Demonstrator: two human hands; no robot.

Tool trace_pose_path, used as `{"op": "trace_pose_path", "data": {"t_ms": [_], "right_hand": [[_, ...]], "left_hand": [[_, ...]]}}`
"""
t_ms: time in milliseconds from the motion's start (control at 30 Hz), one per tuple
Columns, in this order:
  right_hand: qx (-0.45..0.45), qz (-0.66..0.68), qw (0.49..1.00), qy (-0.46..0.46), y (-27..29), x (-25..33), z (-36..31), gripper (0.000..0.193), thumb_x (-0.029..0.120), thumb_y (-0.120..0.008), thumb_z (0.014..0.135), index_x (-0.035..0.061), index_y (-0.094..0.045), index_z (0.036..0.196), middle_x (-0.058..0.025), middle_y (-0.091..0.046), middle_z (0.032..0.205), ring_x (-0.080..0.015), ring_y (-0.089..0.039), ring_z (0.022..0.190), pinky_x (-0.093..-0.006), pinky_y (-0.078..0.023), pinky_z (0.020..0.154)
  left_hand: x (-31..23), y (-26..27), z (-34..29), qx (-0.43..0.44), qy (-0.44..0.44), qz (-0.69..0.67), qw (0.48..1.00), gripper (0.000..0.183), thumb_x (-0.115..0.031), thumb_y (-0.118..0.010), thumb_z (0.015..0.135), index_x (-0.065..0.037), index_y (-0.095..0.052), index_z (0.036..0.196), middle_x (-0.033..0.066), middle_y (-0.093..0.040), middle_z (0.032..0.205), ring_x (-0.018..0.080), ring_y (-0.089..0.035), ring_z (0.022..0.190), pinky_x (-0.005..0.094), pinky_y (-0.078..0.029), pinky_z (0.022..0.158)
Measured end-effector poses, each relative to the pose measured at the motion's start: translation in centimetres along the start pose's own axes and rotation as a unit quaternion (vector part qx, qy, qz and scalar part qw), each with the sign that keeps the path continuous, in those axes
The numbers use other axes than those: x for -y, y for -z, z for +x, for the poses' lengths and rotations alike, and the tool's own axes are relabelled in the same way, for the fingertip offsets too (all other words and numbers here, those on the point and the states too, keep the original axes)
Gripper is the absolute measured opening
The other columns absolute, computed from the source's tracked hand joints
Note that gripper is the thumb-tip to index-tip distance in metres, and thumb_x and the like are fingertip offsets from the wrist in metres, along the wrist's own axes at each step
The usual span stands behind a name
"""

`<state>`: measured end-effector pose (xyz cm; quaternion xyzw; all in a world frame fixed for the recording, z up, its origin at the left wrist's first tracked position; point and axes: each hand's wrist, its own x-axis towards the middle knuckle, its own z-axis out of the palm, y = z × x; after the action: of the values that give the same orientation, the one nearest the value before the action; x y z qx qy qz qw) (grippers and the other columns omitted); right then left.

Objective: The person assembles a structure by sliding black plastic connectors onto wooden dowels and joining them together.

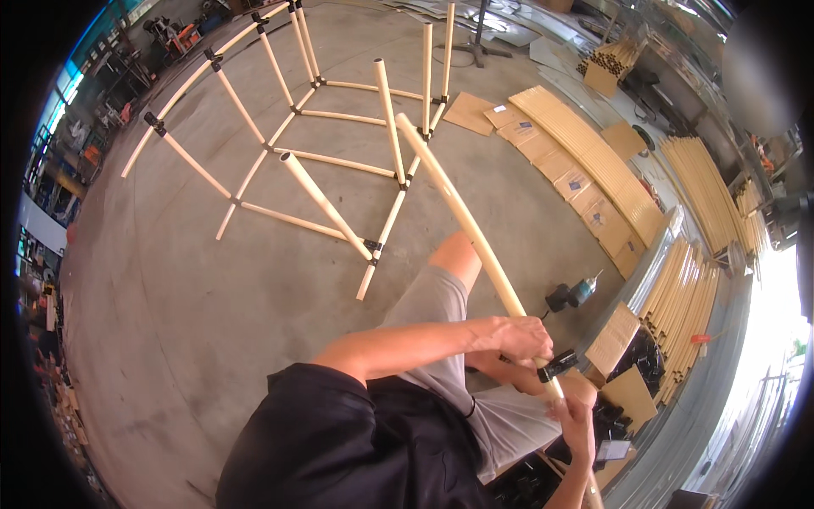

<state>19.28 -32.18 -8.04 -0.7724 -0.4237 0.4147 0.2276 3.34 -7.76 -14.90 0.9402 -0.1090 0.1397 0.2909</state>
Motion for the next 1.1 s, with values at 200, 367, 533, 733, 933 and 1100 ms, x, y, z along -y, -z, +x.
{"op": "trace_pose_path", "data": {"t_ms": [200,367,533,733,933,1100], "right_hand": [[0.197,0.237,0.948,-0.077,-2.5,2.6,3.4,0.047,0.034,-0.053,0.107,-0.0045,-0.055,0.134,-0.0151,-0.072,0.094,-0.0209,-0.071,0.078,-0.0318,-0.059,0.064],[0.137,0.445,0.882,-0.071,-7.2,4.8,3.9,0.039,0.028,-0.05,0.109,0.0,-0.053,0.135,-0.0098,-0.062,0.084,-0.0169,-0.061,0.062,-0.0292,-0.051,0.051],[0.084,0.498,0.859,-0.086,-8.9,6.5,4.0,0.019,0.021,-0.053,0.107,0.004,-0.057,0.115,-0.0085,-0.061,0.082,-0.0159,-0.058,0.058,-0.0275,-0.046,0.046],[0.033,0.412,0.909,-0.045,-10.1,7.9,3.6,0.02,0.022,-0.057,0.106,0.0037,-0.061,0.11,-0.0049,-0.056,0.075,-0.012,-0.054,0.051,-0.0248,-0.042,0.043],[0.027,0.398,0.916,-0.044,-10.5,9.5,3.8,0.019,0.021,-0.057,0.105,0.0034,-0.062,0.107,-0.0029,-0.056,0.074,-0.0095,-0.053,0.051,-0.0235,-0.041,0.043],[0.022,0.4,0.914,-0.064,-10.7,9.9,4.0,0.028,0.019,-0.055,0.106,-0.0018,-0.068,0.119,0.0006,-0.055,0.072,-0.0055,-0.051,0.052,-0.0219,-0.041,0.044]], "left_hand": [[0.2,3.3,-3.0,0.035,-0.017,0.1,0.994,0.021,-0.027,-0.073,0.08,-0.017,-0.072,0.099,-0.0019,-0.067,0.087,0.0189,-0.065,0.089,0.0349,-0.048,0.085],[0.9,4.9,-4.3,-0.009,-0.012,0.081,0.997,0.032,-0.023,-0.075,0.079,-0.018,-0.075,0.11,-0.0002,-0.068,0.091,0.0209,-0.064,0.099,0.042,-0.044,0.104],[1.4,5.5,-4.8,-0.028,0.0,0.047,0.999,0.038,-0.017,-0.076,0.076,-0.017,-0.076,0.113,0.0019,-0.068,0.093,0.0225,-0.064,0.105,0.049,-0.034,0.121],[1.6,4.4,-5.5,-0.067,0.015,0.011,0.998,0.035,-0.012,-0.075,0.076,-0.015,-0.076,0.11,0.0031,-0.067,0.099,0.0222,-0.062,0.112,0.0534,-0.028,0.125],[1.3,3.5,-6.5,-0.113,0.057,0.018,0.992,0.032,-0.012,-0.075,0.075,-0.014,-0.076,0.107,0.0081,-0.067,0.116,0.0285,-0.056,0.13,0.0535,-0.024,0.127],[1.1,3.4,-7.1,-0.095,0.099,0.017,0.99,0.032,-0.015,-0.076,0.077,-0.015,-0.075,0.109,0.0111,-0.065,0.129,0.0305,-0.049,0.138,0.0515,-0.021,0.128]]}}
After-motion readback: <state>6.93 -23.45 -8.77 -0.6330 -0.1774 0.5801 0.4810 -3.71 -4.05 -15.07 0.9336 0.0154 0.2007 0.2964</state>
